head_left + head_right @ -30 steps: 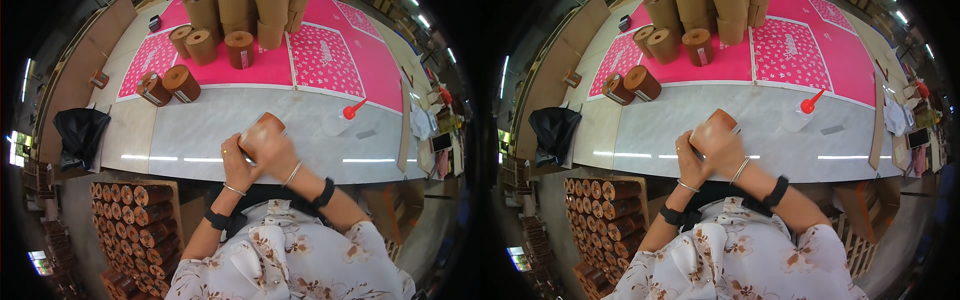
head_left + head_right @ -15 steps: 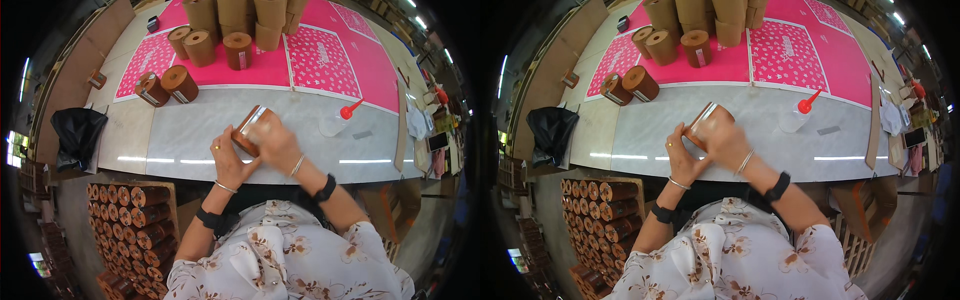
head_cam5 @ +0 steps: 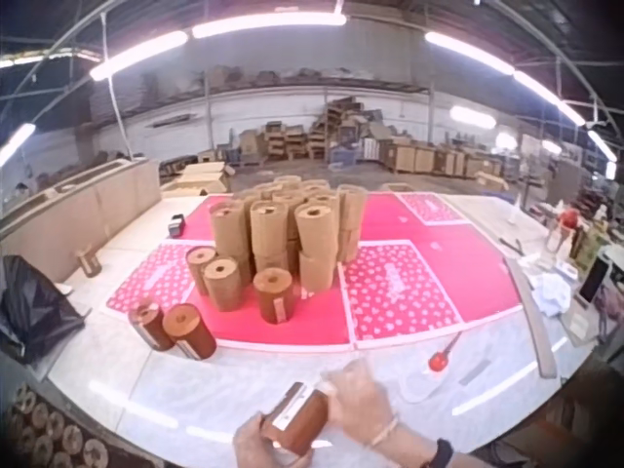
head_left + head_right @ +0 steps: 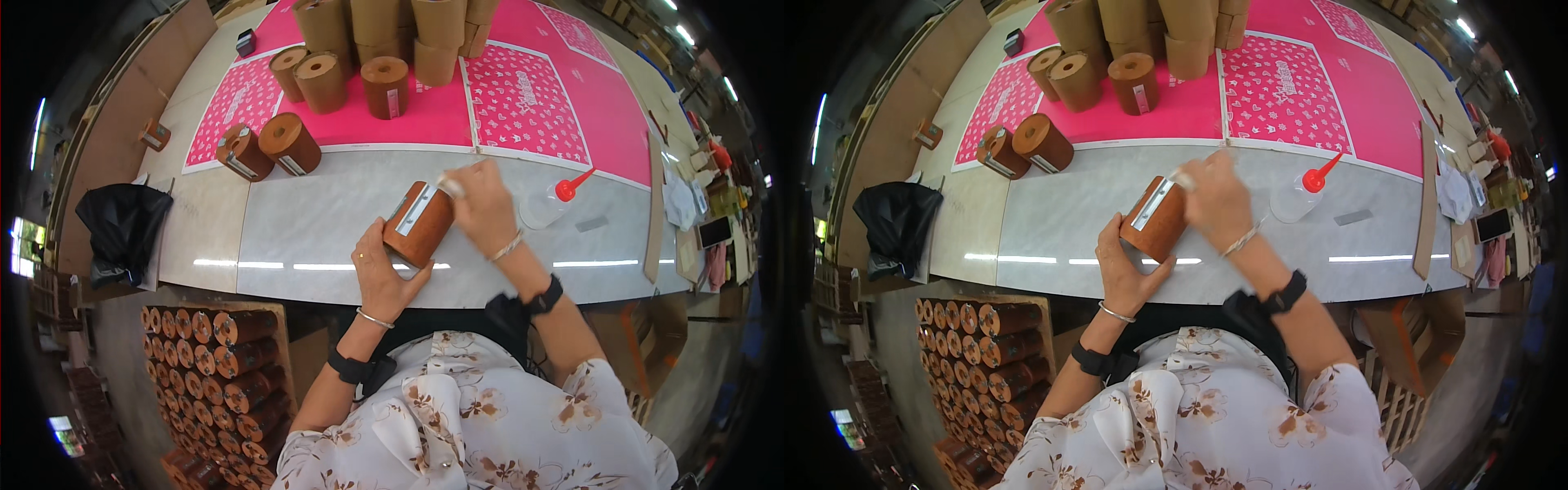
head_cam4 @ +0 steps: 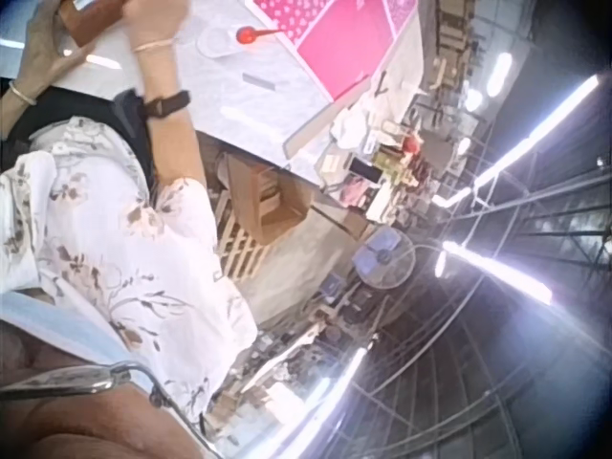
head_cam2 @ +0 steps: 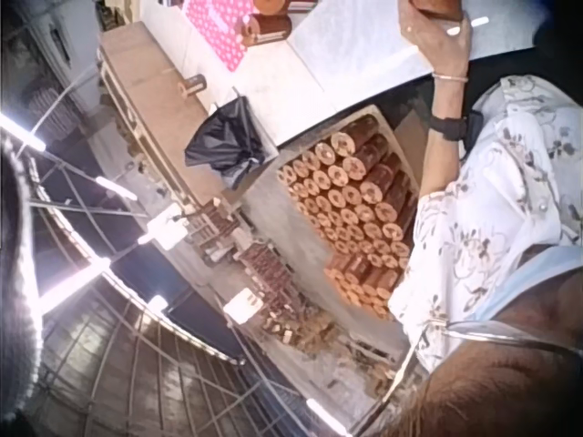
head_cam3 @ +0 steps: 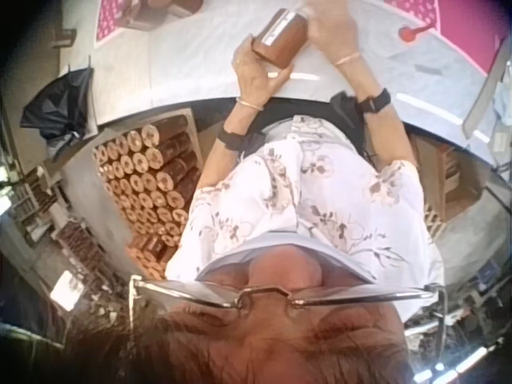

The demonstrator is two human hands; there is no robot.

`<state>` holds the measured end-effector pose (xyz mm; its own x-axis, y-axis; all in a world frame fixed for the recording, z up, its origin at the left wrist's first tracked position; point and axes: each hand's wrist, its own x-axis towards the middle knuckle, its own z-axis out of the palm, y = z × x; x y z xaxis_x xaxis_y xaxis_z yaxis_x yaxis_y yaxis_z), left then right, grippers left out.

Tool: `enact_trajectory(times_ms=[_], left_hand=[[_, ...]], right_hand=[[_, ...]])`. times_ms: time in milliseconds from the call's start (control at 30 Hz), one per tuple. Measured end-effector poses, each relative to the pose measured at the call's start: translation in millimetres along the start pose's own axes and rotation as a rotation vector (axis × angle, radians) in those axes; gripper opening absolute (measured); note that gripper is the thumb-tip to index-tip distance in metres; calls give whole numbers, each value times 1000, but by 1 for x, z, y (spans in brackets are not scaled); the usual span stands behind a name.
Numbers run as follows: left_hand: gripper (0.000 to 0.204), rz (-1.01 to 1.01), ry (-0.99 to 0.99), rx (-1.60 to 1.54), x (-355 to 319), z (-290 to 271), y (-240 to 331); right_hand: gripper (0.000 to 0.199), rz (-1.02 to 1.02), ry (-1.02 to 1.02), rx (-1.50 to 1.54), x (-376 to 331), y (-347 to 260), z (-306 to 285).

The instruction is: Cleaning and wiping cylindrical wooden furniture components with a cloth and cleaning fluid.

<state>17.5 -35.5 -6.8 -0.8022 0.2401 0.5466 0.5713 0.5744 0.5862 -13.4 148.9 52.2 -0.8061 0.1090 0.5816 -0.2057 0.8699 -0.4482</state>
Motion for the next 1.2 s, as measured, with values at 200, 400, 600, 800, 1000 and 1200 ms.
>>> enact_trajectory(times_ms=[200, 400, 600, 800, 1000, 1200], left_hand=[[91, 135, 27, 58, -9, 6, -8], [85, -167, -71, -183, -6, -8, 11], [79, 103, 24, 55, -12, 8, -21], [78, 70, 0, -47, -4, 0, 3], [89, 78, -16, 17, -5, -3, 12], [89, -229, -176, -95, -7, -7, 14]], right_hand=[[16, -406, -99, -53, -16, -33, 15], [17, -137, -120, -39, -9, -17, 4], [16, -348, -126, 114, -41, -70, 12], [12, -203, -161, -35, -22, -39, 8], [20, -150, -115, -55, -13, -17, -2], [19, -139, -135, -39, -28, -30, -4]])
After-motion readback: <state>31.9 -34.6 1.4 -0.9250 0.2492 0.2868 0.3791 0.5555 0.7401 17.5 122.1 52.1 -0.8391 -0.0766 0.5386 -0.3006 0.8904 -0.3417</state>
